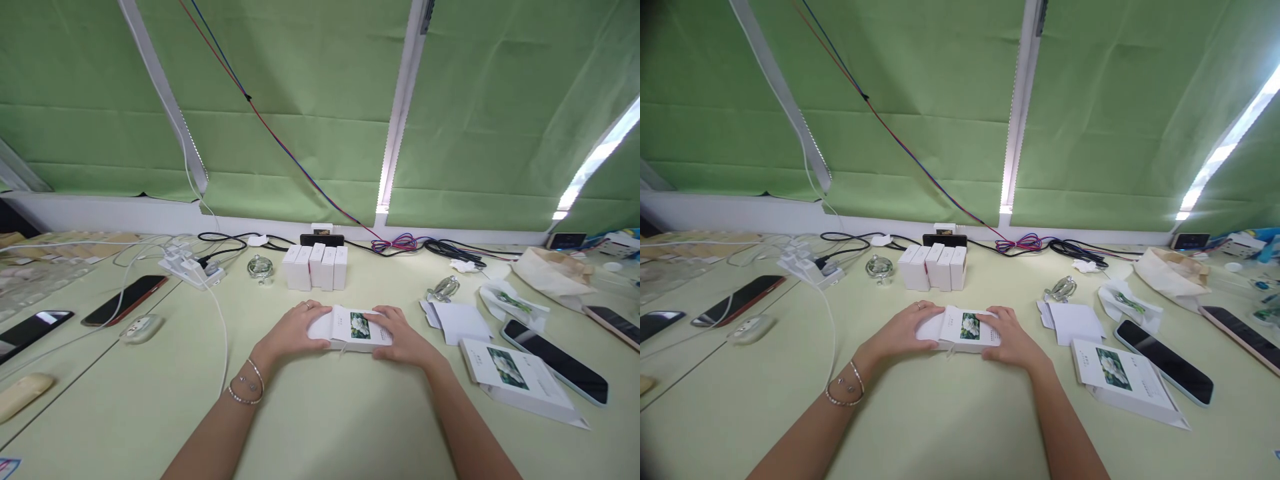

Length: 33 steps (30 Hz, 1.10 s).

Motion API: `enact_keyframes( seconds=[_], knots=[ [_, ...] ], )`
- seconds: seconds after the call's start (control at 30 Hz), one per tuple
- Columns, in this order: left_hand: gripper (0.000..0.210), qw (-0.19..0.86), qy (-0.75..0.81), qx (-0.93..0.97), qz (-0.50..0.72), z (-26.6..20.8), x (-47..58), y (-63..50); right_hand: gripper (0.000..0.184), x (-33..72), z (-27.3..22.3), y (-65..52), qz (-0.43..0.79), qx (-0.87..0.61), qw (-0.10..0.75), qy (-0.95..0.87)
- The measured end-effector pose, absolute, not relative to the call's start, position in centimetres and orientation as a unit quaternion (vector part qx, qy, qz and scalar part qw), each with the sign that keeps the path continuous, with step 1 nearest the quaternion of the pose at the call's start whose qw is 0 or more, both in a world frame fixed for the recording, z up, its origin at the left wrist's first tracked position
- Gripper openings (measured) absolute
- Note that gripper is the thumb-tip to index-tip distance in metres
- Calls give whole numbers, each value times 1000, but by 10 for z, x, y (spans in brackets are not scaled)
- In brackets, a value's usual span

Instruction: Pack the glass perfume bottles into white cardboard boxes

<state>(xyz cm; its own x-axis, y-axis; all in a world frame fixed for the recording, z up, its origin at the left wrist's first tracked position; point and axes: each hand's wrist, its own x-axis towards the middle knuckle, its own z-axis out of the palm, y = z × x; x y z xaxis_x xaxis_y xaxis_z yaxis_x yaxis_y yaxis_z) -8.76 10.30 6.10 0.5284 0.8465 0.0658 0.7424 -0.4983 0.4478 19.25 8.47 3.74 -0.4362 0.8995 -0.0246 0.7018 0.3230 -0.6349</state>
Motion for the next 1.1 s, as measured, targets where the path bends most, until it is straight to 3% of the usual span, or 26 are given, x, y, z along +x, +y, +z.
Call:
enact_keyframes(
  seconds=[0.4,0.6,0.77,1.1],
  knots=[
    [111,296,466,816,170,46,-69,97,74,180,33,83,267,-488,154,-817],
    [73,293,476,790,253,43,-80,104,68,191,32,87,227,-537,168,-795],
    [26,202,427,856,210,44,-80,109,67,193,31,88,221,-538,167,-796],
    [28,194,385,888,162,52,-72,103,69,190,33,86,237,-537,159,-794]
  ],
)
